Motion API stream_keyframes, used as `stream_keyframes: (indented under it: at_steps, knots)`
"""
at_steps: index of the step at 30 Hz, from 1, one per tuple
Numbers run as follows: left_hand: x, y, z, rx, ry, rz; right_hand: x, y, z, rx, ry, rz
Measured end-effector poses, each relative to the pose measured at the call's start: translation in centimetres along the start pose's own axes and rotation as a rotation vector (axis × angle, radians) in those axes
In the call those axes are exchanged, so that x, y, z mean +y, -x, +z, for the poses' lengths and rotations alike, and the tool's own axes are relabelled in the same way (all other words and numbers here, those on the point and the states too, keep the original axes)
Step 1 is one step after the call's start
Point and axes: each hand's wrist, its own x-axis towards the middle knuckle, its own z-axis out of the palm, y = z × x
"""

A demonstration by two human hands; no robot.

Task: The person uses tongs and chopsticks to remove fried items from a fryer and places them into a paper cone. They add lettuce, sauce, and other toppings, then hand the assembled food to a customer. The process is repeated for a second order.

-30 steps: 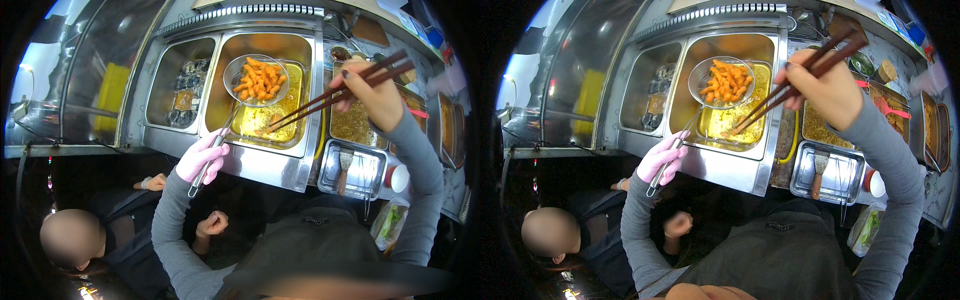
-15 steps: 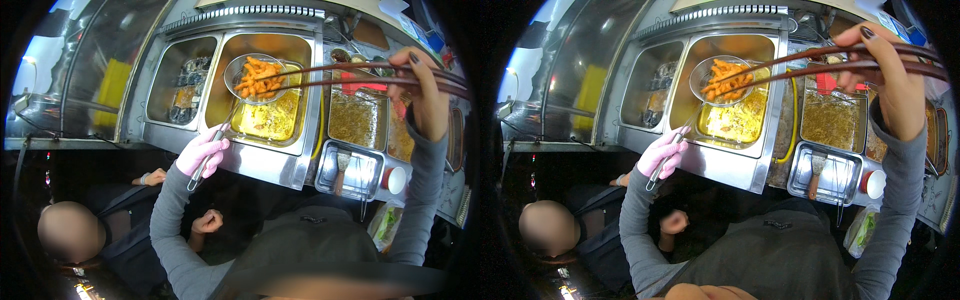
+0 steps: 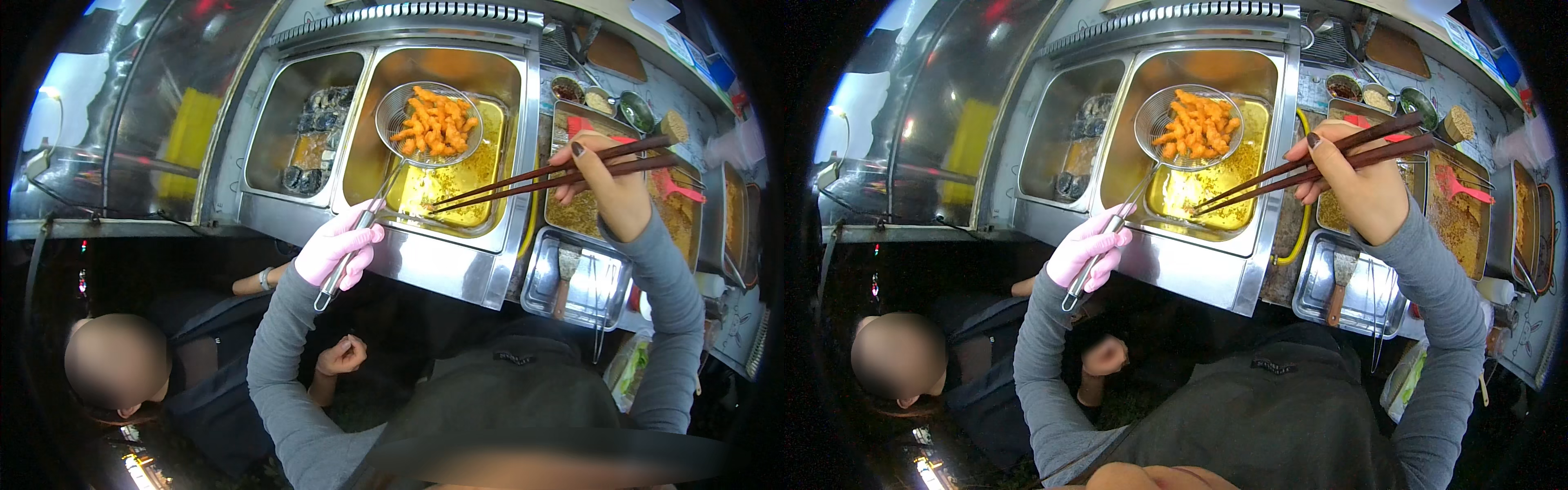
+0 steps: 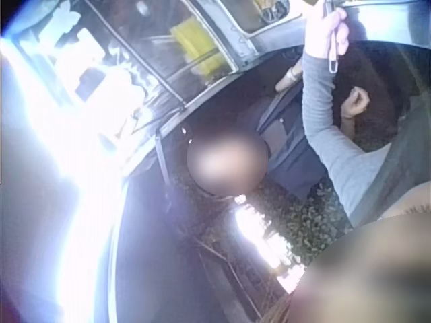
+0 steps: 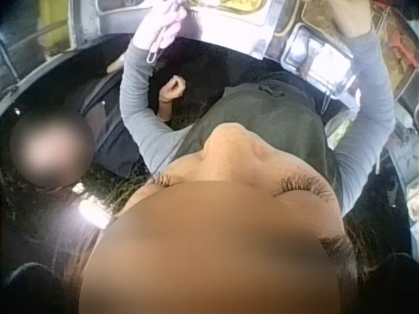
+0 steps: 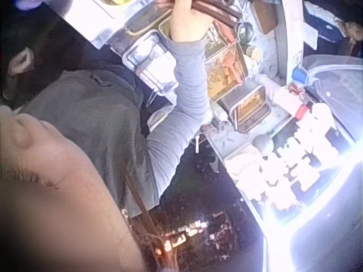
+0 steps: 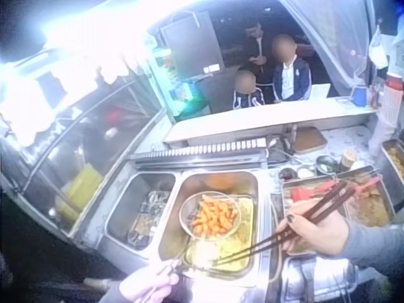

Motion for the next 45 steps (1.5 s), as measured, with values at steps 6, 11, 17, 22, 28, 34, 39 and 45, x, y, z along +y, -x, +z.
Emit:
stream_keyframes:
  at_steps: [6,11,17,22,28,34,39,45]
  knots:
    - [-0.5,1.0,-0.2,-0.026,0.012,-0.009,-7.2,2.7,-2.2,0.065,0.015,-0.132]
    - [-1.1,2.9,0.6,-0.002,0.04,-0.056,-10.0,3.1,-4.1,0.174,0.156,-0.344]
    - [-1.7,4.9,2.2,0.031,0.093,-0.088,-8.2,-0.9,-5.2,0.248,0.138,-0.395]
    - [-1.3,6.3,3.2,0.017,0.164,-0.091,-3.7,-5.3,-2.0,0.286,0.188,-0.326]
    - [-1.3,6.7,3.9,0.06,0.134,-0.114,0.6,-8.4,-2.1,0.315,0.219,-0.337]
    - [-2.2,6.7,3.7,0.048,0.171,-0.083,-2.0,-6.4,-3.2,0.308,0.111,-0.364]
    - [-2.7,6.3,3.4,0.03,0.173,-0.072,-1.9,-6.2,-2.6,0.338,0.149,-0.297]
    - [-3.2,6.3,3.4,0.032,0.209,-0.064,-1.8,-7.0,-2.6,0.344,0.202,-0.257]
